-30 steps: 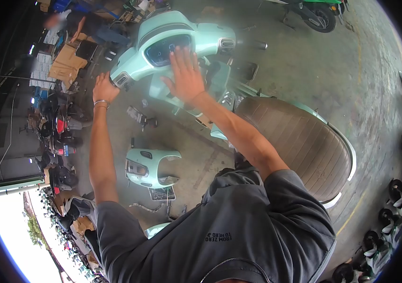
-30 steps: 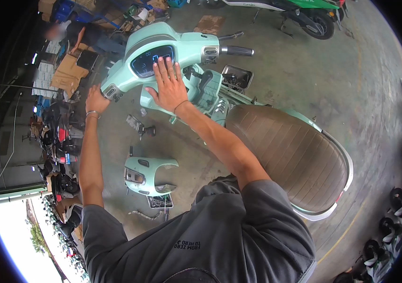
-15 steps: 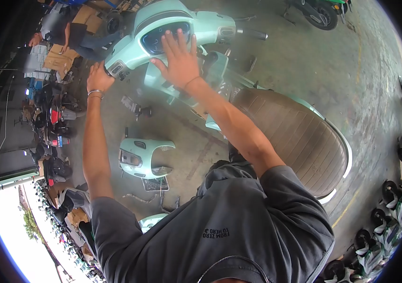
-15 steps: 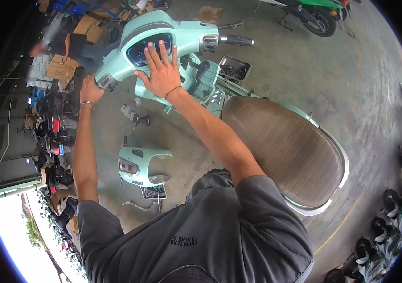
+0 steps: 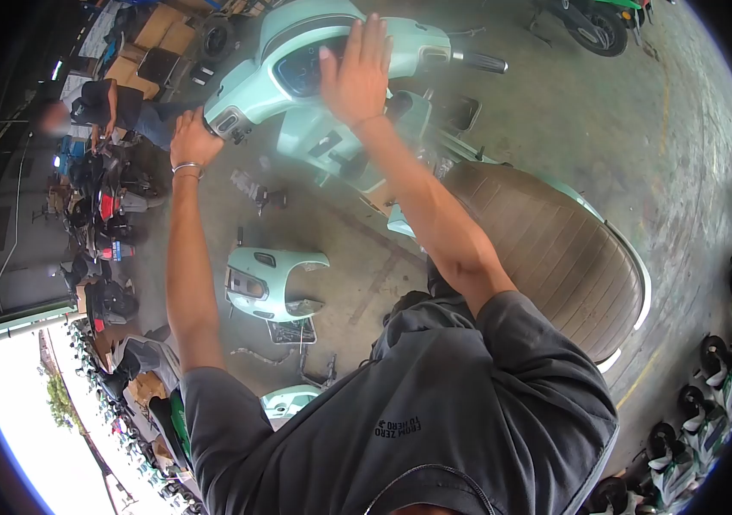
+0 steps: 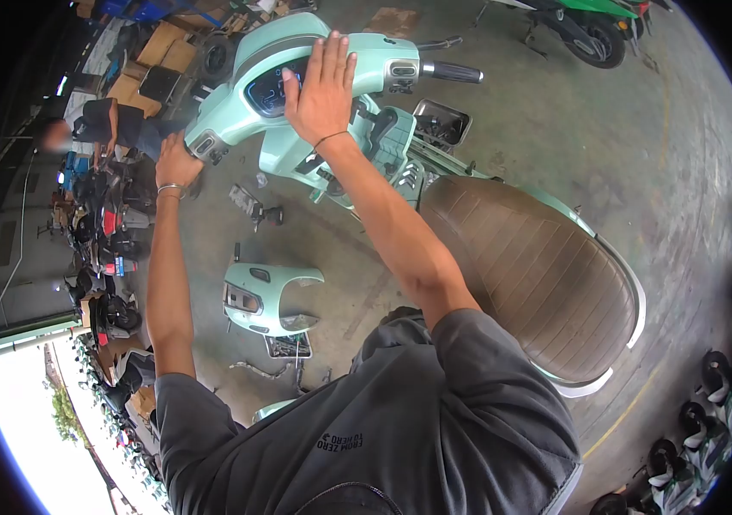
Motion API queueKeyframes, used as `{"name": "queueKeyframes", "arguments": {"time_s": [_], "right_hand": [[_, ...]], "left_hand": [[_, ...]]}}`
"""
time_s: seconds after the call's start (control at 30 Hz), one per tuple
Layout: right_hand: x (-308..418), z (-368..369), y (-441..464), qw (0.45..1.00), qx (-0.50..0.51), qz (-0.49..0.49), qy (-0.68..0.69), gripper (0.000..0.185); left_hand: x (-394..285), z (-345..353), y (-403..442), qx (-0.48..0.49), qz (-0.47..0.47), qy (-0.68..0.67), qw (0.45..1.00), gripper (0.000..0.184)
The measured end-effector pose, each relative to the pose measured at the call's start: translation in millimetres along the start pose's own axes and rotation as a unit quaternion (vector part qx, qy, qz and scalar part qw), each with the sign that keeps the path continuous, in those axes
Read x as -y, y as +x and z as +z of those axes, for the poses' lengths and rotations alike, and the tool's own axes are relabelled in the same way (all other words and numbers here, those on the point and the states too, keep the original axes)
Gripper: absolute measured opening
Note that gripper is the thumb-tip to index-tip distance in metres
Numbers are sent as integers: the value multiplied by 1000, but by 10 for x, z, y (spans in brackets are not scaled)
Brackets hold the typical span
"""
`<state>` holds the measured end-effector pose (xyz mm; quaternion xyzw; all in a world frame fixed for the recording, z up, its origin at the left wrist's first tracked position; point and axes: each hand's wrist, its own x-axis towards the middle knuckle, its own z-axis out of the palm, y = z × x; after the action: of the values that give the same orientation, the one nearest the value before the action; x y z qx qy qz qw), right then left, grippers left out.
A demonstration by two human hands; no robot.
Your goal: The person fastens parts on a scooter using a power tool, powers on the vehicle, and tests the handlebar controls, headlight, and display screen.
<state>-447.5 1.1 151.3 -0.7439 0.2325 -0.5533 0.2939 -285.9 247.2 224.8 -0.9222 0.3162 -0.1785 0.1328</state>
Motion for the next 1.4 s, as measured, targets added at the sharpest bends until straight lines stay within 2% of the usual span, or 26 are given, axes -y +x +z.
{"name": "queueKeyframes", "arguments": {"time_s": [0.03,0.07,0.1,0.17,0.2,0.23,0.3,0.33,0.37,0.4,0.43,0.5,0.53,0.57,0.63,0.67,0.77,0.83,0.87,0.93,1.0,1.1,1.2,1.23,1.3,1.4], "right_hand": [[-5,90,100,994,-48,90,-25,68],[9,359,21,984,-36,110,-136,72],[176,345,-65,991,45,-17,-127,73],[470,263,-380,946,182,-258,-71,77],[537,249,-492,929,212,-300,40,76],[515,244,-512,931,207,-298,37,76],[539,120,-368,904,229,-320,167,71],[475,44,-221,929,162,-293,156,64],[391,17,-66,964,90,-217,120,60],[283,147,55,992,2,-85,91,62],[292,203,5,992,6,-81,92,62],[326,266,-16,995,-11,18,-101,68],[339,220,-118,988,89,-120,-44,68],[376,141,-299,950,186,-252,11,69],[386,121,-645,886,273,-352,127,66],[342,102,-777,888,272,-349,125,66],[211,-80,-936,868,340,-300,203,57],[113,-287,-883,926,301,-150,170,42],[36,-335,-913,926,304,-149,168,42],[-187,-357,-952,921,360,51,143,33],[-457,-353,-956,855,454,221,117,34],[-943,-105,-1075,843,461,273,35,38],[-1359,236,-1138,849,467,245,-7,42],[-1429,291,-1120,849,469,243,-6,42],[-1492,358,-1045,838,430,332,51,42],[-1447,372,-943,843,414,341,30,50]], "left_hand": [[10,18,5,-12,6,-6,1000,64],[1,-14,22,3,4,-7,1000,63],[-6,-72,45,3,5,-7,1000,63],[-80,-160,17,11,8,-1,1000,63],[-62,-142,31,14,14,-13,1000,63],[-67,-110,34,11,20,-12,1000,63],[-50,-104,-19,-2,10,-18,1000,64],[-47,-70,-34,-22,11,-14,1000,65],[-69,-105,-52,-15,8,-12,1000,65],[-111,-190,-58,21,-5,-9,1000,66],[-135,-221,-37,52,-18,-7,998,68],[-71,-150,-5,45,-12,-4,999,68],[-57,-119,2,22,0,-7,1000,65],[-42,-87,21,1,14,-10,1000,62],[-31,-70,28,2,16,-8,1000,62],[-29,-62,8,12,13,-4,1000,61],[-78,-93,-45,-4,4,-5,1000,61],[-59,-98,-25,-1,7,-3,1000,62],[-64,-91,-24,1,9,-4,1000,62],[-64,-74,0,-1,8,-2,1000,63],[-61,-76,-21,-12,8,5,1000,66],[-65,-70,-9,-6,2,-5,1000,66],[-79,-97,-20,5,-6,-3,1000,64],[-76,-95,-18,4,-9,-2,1000,64],[-60,-81,1,-3,-1,-14,1000,62],[-60,-78,13,2,-7,-17,1000,60]]}}
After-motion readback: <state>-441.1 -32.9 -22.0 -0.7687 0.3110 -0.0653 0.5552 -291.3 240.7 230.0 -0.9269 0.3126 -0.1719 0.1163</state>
